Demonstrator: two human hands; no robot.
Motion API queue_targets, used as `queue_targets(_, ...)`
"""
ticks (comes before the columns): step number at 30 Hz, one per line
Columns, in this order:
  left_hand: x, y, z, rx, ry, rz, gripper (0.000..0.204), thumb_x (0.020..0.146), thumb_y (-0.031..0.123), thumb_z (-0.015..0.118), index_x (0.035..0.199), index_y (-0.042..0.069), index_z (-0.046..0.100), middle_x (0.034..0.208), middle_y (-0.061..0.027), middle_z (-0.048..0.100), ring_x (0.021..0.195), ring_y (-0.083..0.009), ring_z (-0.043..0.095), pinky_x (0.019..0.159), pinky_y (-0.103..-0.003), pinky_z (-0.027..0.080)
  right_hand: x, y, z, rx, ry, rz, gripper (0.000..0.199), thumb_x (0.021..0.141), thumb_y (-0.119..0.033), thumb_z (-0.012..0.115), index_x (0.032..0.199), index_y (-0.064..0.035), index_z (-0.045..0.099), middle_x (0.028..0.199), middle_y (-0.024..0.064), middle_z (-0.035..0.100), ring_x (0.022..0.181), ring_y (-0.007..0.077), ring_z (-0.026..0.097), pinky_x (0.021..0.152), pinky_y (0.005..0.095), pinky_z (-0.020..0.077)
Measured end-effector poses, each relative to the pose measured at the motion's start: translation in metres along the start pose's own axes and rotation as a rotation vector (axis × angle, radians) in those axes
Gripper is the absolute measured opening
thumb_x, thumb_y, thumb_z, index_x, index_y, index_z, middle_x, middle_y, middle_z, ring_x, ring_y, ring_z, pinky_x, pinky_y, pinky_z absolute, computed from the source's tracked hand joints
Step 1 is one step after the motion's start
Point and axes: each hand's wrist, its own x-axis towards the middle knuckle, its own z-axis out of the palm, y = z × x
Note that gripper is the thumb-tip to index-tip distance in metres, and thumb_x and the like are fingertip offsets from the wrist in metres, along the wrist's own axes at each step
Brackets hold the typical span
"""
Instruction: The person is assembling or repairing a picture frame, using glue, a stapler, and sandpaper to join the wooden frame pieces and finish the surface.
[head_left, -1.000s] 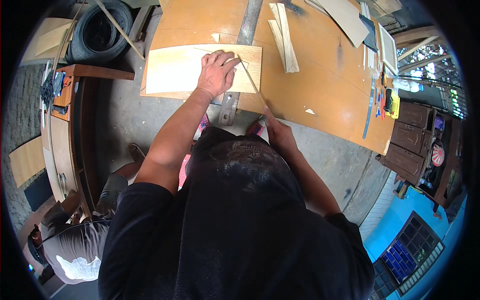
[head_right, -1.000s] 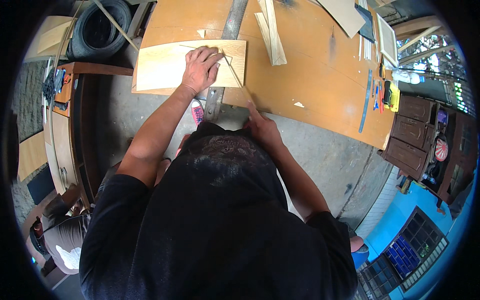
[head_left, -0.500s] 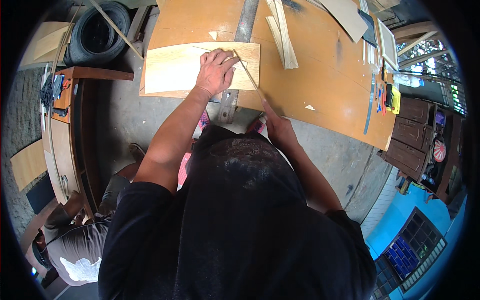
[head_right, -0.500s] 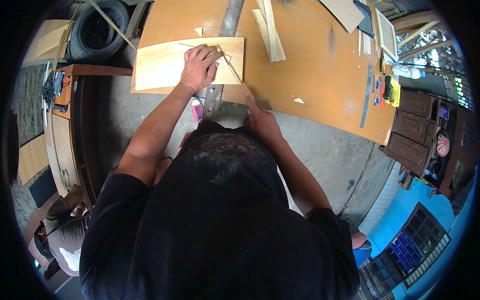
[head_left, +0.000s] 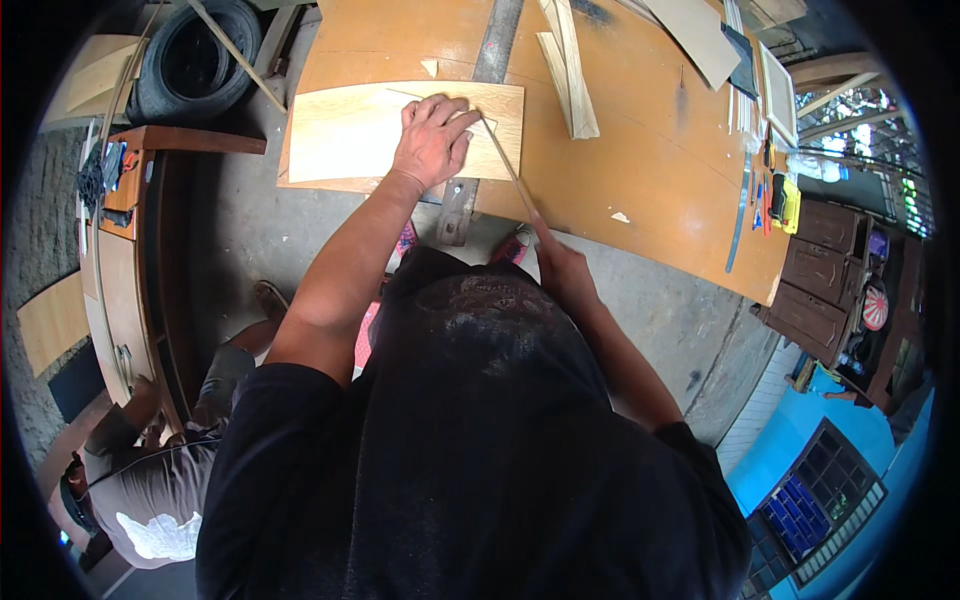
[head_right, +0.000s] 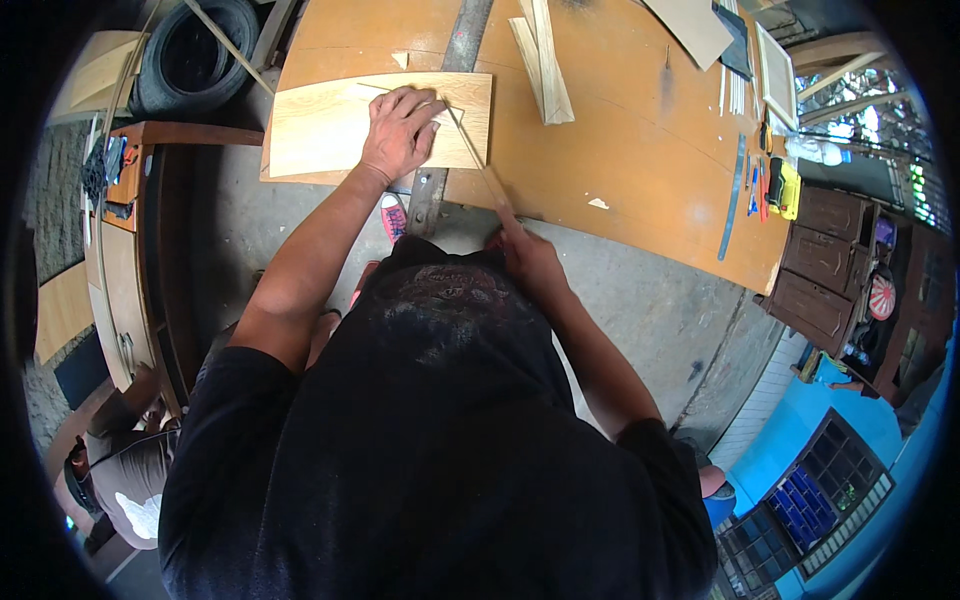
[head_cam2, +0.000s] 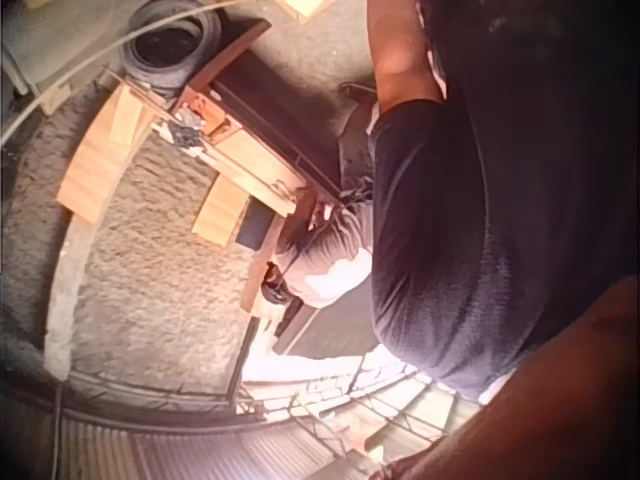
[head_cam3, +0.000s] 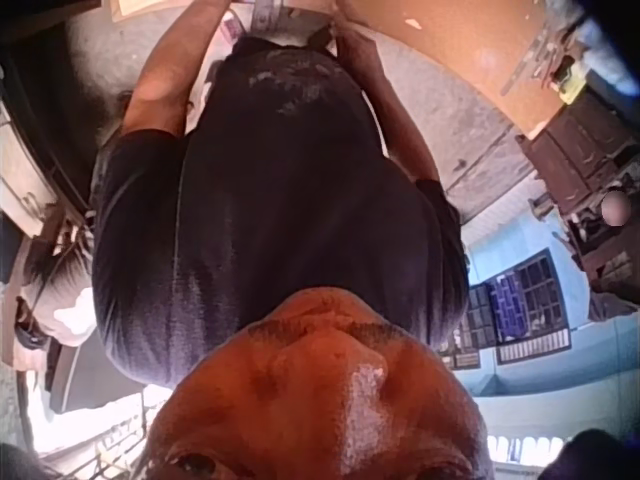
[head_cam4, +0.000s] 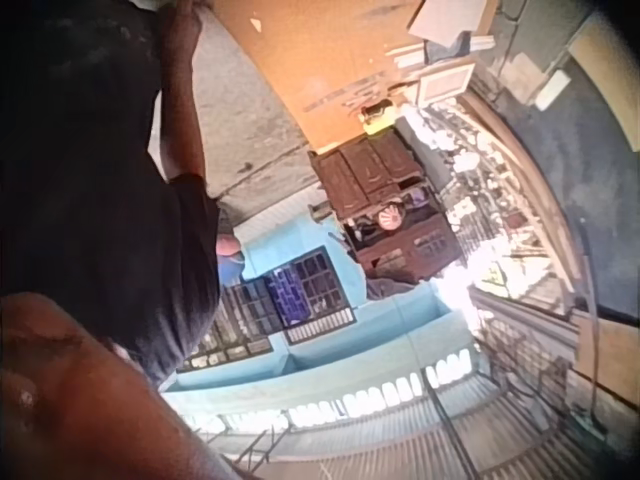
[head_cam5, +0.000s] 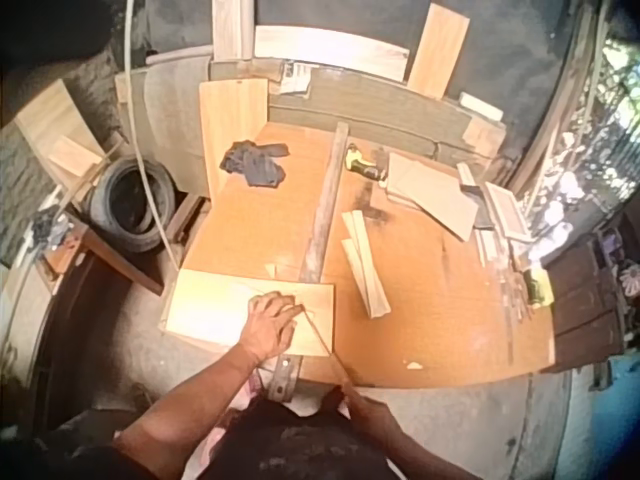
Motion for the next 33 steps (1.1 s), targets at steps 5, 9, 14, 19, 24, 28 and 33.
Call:
queue_targets(5, 0.0, -0.002, 0.001, -0.018, 0.026, 0.025, 0.035, 0.081, 0.017, 0.062, 0.116, 0.018, 0.068, 0.122, -0.0009, 0.061, 0.118, -0.0235, 0.05, 0.101, -0.046, 0.033, 0.006, 0.006, 0.001, -0.015, 0.048, -0.086, 0.055, 0.098, -0.013, 0.05, 0.152, -0.0161, 0.037, 0.09, 0.0236, 0.069, 0.089, 0.0405, 0.069, 0.08, 0.0475, 0.0542)
queue_targets(9, 0.001, 0.002, 0.0, -0.015, -0.003, 0.017, 0.035, 0.081, 0.017, 0.063, 0.116, 0.018, 0.068, 0.122, -0.0006, 0.061, 0.118, -0.0234, 0.051, 0.101, -0.045, 0.033, 0.042, -0.001, 0.008, -0.077, 0.081, -0.1, 0.056, 0.1, -0.014, 0.051, 0.153, -0.0181, 0.036, 0.095, 0.0278, 0.068, 0.093, 0.0457, 0.066, 0.084, 0.0485, 0.0529)
queue_targets(14, -0.001, 0.0, -0.001, 0.021, 0.009, 0.001, 0.034, 0.082, 0.017, 0.062, 0.115, 0.018, 0.068, 0.123, -0.0006, 0.061, 0.118, -0.0234, 0.051, 0.101, -0.045, 0.033, -0.002, -0.007, -0.004, 0.047, -0.073, 0.062, 0.057, 0.098, -0.012, 0.051, 0.153, -0.0176, 0.036, 0.107, 0.0305, 0.066, 0.1, 0.0465, 0.065, 0.091, 0.0491, 0.0501)
queue_targets(19, 0.001, 0.0, -0.001, 0.002, 0.005, 0.021, 0.034, 0.082, 0.018, 0.062, 0.116, 0.017, 0.068, 0.123, -0.0008, 0.061, 0.119, -0.0235, 0.051, 0.101, -0.045, 0.033, 0.013, -0.002, 0.0, -0.013, 0.041, -0.058, 0.054, 0.098, -0.011, 0.051, 0.151, -0.015, 0.04, 0.117, 0.0306, 0.063, 0.111, 0.0462, 0.061, 0.101, 0.0484, 0.0448)
queue_targets(24, 0.002, 0.001, -0.001, 0.008, -0.003, 0.022, 0.034, 0.082, 0.017, 0.062, 0.116, 0.017, 0.068, 0.123, -0.0007, 0.061, 0.119, -0.0235, 0.051, 0.101, -0.045, 0.033, 0.045, -0.011, 0.004, -0.093, 0.097, -0.118, 0.052, 0.098, -0.012, 0.051, 0.15, -0.0141, 0.043, 0.118, 0.0306, 0.063, 0.113, 0.0463, 0.06, 0.104, 0.048, 0.0432)
queue_targets(28, 0.0, 0.002, -0.001, -0.011, 0.014, 0.017, 0.034, 0.082, 0.017, 0.062, 0.115, 0.017, 0.068, 0.122, -0.0006, 0.062, 0.118, -0.0232, 0.051, 0.101, -0.045, 0.033, -0.002, -0.002, 0.0, -0.01, 0.08, -0.109, 0.053, 0.098, -0.013, 0.052, 0.15, -0.014, 0.042, 0.099, 0.0255, 0.067, 0.096, 0.0413, 0.066, 0.087, 0.0468, 0.0508)
queue_targets(33, 0.0, 0.0, -0.002, -0.021, -0.013, 0.041, 0.034, 0.082, 0.018, 0.063, 0.116, 0.017, 0.068, 0.122, -0.0014, 0.061, 0.118, -0.0232, 0.051, 0.101, -0.045, 0.033, 0.019, -0.009, -0.006, 0.063, 0.009, -0.001, 0.052, 0.099, -0.014, 0.05, 0.15, -0.0179, 0.042, 0.092, 0.0288, 0.067, 0.083, 0.0461, 0.067, 0.079, 0.0497, 0.0527)
